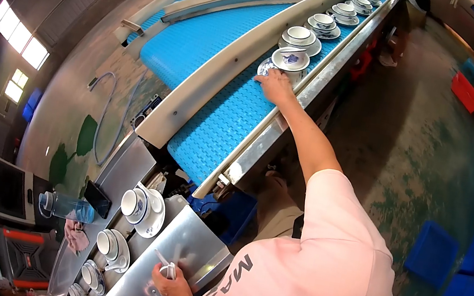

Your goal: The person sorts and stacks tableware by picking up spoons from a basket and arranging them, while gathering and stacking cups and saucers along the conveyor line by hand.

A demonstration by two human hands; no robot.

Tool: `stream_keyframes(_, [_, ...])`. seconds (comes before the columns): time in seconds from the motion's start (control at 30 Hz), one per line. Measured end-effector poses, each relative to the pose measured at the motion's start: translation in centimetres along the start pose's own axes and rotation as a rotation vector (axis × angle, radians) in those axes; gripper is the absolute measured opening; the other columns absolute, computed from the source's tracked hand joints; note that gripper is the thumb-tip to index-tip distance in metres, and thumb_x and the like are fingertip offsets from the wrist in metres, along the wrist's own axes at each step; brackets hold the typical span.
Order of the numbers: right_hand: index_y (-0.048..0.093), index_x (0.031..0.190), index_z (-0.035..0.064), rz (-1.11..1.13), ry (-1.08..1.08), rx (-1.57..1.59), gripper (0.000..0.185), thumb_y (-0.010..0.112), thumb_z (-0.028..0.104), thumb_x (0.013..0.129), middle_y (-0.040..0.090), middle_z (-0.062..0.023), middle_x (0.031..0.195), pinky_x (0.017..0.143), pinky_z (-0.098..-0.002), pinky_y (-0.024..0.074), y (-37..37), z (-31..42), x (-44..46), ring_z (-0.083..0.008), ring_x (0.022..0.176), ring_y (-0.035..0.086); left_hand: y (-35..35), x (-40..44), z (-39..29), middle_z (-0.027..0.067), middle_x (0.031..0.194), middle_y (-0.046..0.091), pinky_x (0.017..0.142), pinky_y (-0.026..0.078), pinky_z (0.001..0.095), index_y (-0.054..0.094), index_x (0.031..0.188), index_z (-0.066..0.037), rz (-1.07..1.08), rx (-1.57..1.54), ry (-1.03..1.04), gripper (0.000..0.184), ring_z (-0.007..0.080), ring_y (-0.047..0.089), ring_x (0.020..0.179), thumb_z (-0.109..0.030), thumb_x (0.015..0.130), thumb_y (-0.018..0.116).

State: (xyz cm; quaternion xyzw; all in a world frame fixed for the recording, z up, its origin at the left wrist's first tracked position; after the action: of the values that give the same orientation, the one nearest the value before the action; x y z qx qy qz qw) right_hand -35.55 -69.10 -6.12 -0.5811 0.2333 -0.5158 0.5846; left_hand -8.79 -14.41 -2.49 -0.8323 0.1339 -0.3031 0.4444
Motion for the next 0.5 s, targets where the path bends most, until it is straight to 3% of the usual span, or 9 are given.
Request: stream_keyframes(0.5, [0.058, 0.11, 0.0288, 0.025, 0.007, 0.003, 0.03, 0.052, 0.02, 0.082, 0.051, -0.0117, 0.105, 0.088, -0.0395, 0.0399, -0.68, 0.49, -0.26, -0.0286, 0.104, 0.048, 0.22, -0.19, 0.45, 0.015, 0.09, 0.056, 0.074, 0.04, 0.0417, 0.054, 0.097, -0.003, 0.009, 0.02, 0.007, 0.037, 0.034, 0.052, 0.084, -0.007, 0.062, 0.066])
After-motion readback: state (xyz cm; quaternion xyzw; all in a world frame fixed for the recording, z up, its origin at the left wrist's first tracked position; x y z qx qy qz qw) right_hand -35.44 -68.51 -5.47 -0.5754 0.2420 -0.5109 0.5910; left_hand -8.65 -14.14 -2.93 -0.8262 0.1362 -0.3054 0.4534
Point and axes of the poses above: each hand's wrist, its own x-axis towards the middle knuckle, its own y-axis out of the palm, z = x × y, the point moved 10 cm from there along x, towards the middle knuckle
